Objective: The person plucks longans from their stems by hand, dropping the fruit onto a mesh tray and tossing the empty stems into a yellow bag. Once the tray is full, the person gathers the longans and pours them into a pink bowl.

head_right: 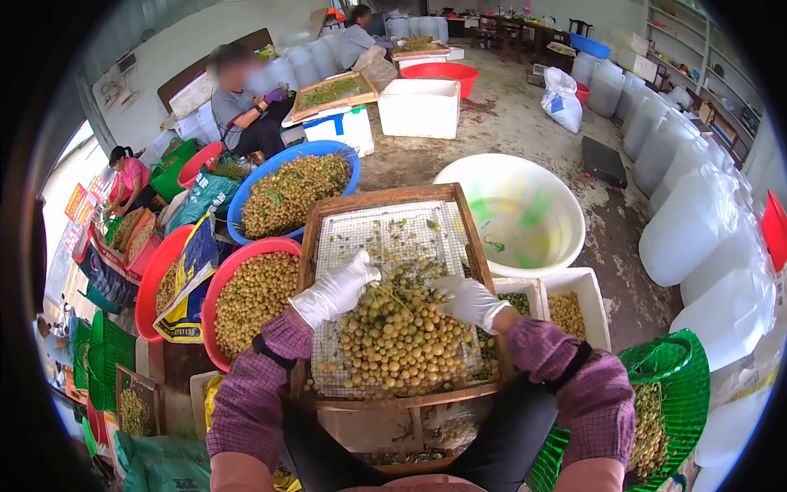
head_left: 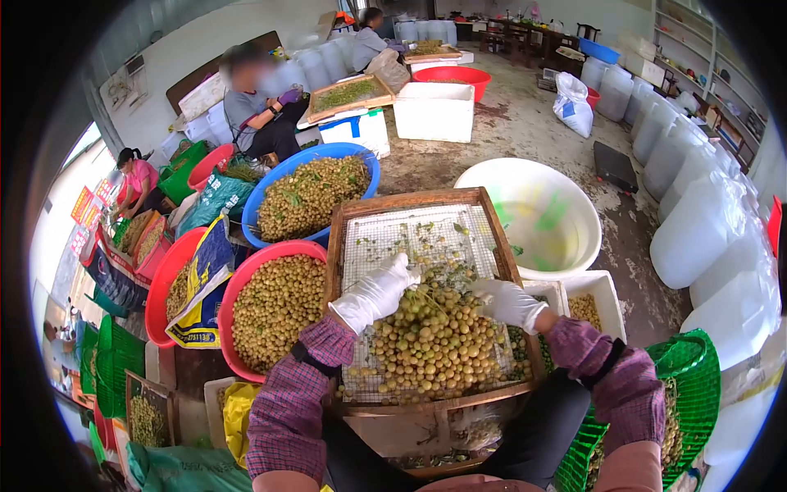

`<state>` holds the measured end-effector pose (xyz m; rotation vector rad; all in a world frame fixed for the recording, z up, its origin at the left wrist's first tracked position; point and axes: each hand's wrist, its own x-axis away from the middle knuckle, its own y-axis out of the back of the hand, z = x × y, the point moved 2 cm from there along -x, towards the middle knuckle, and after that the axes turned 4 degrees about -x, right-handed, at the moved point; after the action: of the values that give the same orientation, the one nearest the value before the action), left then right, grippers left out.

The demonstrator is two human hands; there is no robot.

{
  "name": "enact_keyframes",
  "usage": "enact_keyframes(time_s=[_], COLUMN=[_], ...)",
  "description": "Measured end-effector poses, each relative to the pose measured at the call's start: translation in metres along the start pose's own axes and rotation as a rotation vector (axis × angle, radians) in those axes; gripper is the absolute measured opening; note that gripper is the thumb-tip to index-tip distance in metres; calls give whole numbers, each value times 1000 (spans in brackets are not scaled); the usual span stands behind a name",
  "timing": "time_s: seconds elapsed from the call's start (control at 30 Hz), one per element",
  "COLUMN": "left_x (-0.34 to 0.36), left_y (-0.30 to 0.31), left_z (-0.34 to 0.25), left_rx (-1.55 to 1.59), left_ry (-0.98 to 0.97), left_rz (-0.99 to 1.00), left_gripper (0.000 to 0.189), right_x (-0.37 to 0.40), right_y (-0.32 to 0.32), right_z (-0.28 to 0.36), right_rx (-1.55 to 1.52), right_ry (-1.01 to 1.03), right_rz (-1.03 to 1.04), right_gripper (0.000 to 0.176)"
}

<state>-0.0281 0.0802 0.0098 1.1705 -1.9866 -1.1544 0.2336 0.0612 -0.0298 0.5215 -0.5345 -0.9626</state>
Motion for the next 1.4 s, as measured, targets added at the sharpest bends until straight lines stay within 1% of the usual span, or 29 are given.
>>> enact_keyframes(time_s=[0.03, 0.1, 0.17, 0.27, 0.3, 0.33, 0.4, 0.43, 0.47, 0.53, 0.57, 0.63, 0.7, 0.73, 0.77, 0.8, 0.83, 0.87, 0.9, 0.93, 0.97, 1.0, 1.07, 1.1, 1.13, 1.2, 1.3, 1.37, 1.4], left_x=[3, -10, 8, 15, 21, 17, 32, 36, 43, 51, 49, 46, 41, 37, 40, 36, 29, 23, 16, 17, 18, 19, 30, 33, 35, 38, 42, 47, 49], left_y=[4, -4, 28, 26, 25, 5, 2, -8, -13, -9, -8, -9, -18, -23, -19, -21, -24, -29, -35, -32, -29, -24, 6, 13, 14, 15, 3, -2, -5], left_z=[7, 46, 13, 18, 9, 33, 21, 20, 22, 15, 14, 12, 7, 1, -16, -17, -14, -10, -3, -4, -2, 1, -19, -25, -27, -31, -22, -21, -21], left_rx=[-207, -4, -98, 39, 224, 197, 532, 488, 562, 386, 447, 563, 571, 574, 452, 488, 523, 560, 574, 729, 836, 941, 1068, 1132, 1224, 1406, 1443, 1331, 1341], left_ry=[-191, -245, -241, -215, -58, -71, 186, 180, 111, 66, 40, -10, -9, -10, -35, -21, -8, 4, -2, 33, 123, 214, 234, 245, 212, 140, 169, 235, 249], left_rz=[-100, -200, -292, -389, -328, -384, -50, -43, 75, 287, 239, 139, 60, 20, -102, -89, -75, -61, -221, -349, -332, -316, -366, -389, -384, -377, -392, -386, -383], left_gripper=[32, 32, 34, 39, 40, 39, 45, 56, 66, 71, 71, 73, 72, 72, 57, 51, 46, 40, 27, 26, 25, 25, 27, 28, 28, 29, 29, 27, 26], right_x=[-7, -19, -22, -21, -51, -48, -39, -35, -33, -32, -33, -36, -39, -39, -38, -38, -40, -40, -39, -37, -35, -33, -25, -32, -24, -22, -18, -27, -31], right_y=[-7, -11, -10, -6, -23, -16, -1, 2, 4, 9, 7, 5, 0, -3, -7, -10, -14, -13, -11, -9, -4, -4, -12, -28, -30, -38, -33, -43, -48], right_z=[2, 6, 22, 43, 0, 1, 14, 20, 25, 34, 39, 44, 50, 58, 65, 73, 79, 83, 87, 89, 87, 87, 85, 74, 84, 96, 107, 94, 85], right_rx=[-20, -191, -411, -396, -598, -637, -714, -826, -807, -768, -754, -737, -694, -702, -710, -717, -784, -852, -920, -988, -897, -826, -686, -639, -329, -425, -724, -650, -610], right_ry=[27, 56, 30, -47, 122, 55, -84, -35, -32, -34, 3, -40, -74, -24, 25, 74, 94, 151, 209, 267, 226, 179, 89, 220, 281, 311, 192, 191, 189], right_rz=[33, 82, 118, 0, -34, -17, 20, 23, 47, 97, 97, 115, 96, 76, 55, 33, 73, 14, -46, -108, -195, -188, -171, -219, -292, -311, -212, -187, -176], right_gripper=[53, 61, 69, 67, 63, 59, 52, 42, 39, 32, 25, 23, 20, 17, 15, 13, 16, 19, 23, 26, 37, 38, 40, 44, 48, 54, 46, 38, 34])
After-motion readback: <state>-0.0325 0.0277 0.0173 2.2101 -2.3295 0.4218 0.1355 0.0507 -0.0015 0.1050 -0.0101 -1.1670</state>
